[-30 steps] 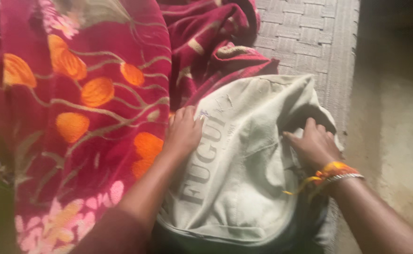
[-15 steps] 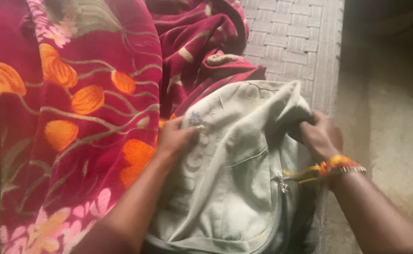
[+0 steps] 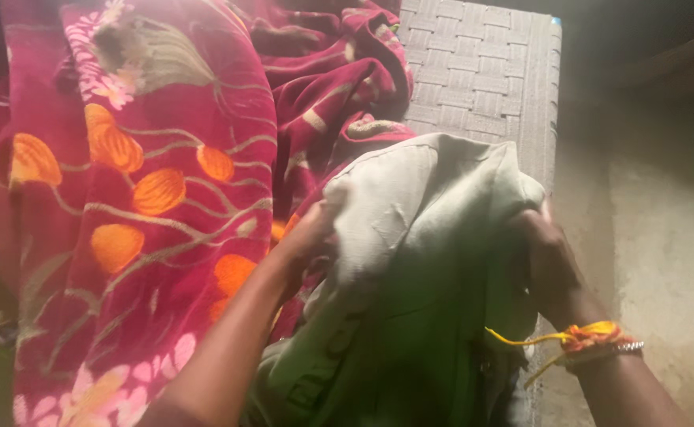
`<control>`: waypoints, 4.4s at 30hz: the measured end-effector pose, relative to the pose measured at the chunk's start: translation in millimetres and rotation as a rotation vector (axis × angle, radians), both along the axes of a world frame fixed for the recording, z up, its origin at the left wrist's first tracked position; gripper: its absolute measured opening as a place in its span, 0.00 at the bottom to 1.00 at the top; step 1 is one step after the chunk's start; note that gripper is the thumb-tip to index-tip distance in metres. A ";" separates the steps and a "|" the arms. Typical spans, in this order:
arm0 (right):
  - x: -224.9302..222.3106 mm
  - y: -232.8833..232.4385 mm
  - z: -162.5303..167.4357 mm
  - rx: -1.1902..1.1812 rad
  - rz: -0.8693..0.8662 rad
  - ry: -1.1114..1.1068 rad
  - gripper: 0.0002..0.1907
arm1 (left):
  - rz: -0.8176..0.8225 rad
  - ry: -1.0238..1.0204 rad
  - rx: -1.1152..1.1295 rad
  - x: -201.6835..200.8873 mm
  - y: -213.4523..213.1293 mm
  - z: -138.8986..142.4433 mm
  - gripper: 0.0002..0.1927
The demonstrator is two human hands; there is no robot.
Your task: The person packs a backpack on a cot: they place a snack packet, a printed brochure and papers, and a plastic-wrapped item into the bag, then zip the compartments closed and press the bag flat.
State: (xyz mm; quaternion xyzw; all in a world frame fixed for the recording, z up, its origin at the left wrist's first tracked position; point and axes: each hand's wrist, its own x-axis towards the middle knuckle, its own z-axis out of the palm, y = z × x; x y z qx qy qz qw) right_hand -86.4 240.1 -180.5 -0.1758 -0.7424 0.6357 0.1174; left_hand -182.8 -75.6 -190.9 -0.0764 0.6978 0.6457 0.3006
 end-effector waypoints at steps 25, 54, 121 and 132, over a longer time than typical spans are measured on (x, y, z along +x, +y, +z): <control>-8.8 51.3 72.6 0.425 -0.316 0.049 0.38 | 0.198 0.289 0.025 -34.0 -30.4 103.4 0.27; -1.3 -46.8 -66.8 1.026 0.149 -0.878 0.39 | -0.107 0.495 -0.867 48.2 2.6 -85.9 0.36; -103.0 0.0 -116.6 1.144 0.294 -0.759 0.51 | -0.425 1.209 -1.218 -102.4 61.2 -129.0 0.38; -105.2 6.9 -111.1 0.994 0.421 -0.828 0.47 | -0.700 0.567 -1.259 -144.6 86.7 -102.6 0.45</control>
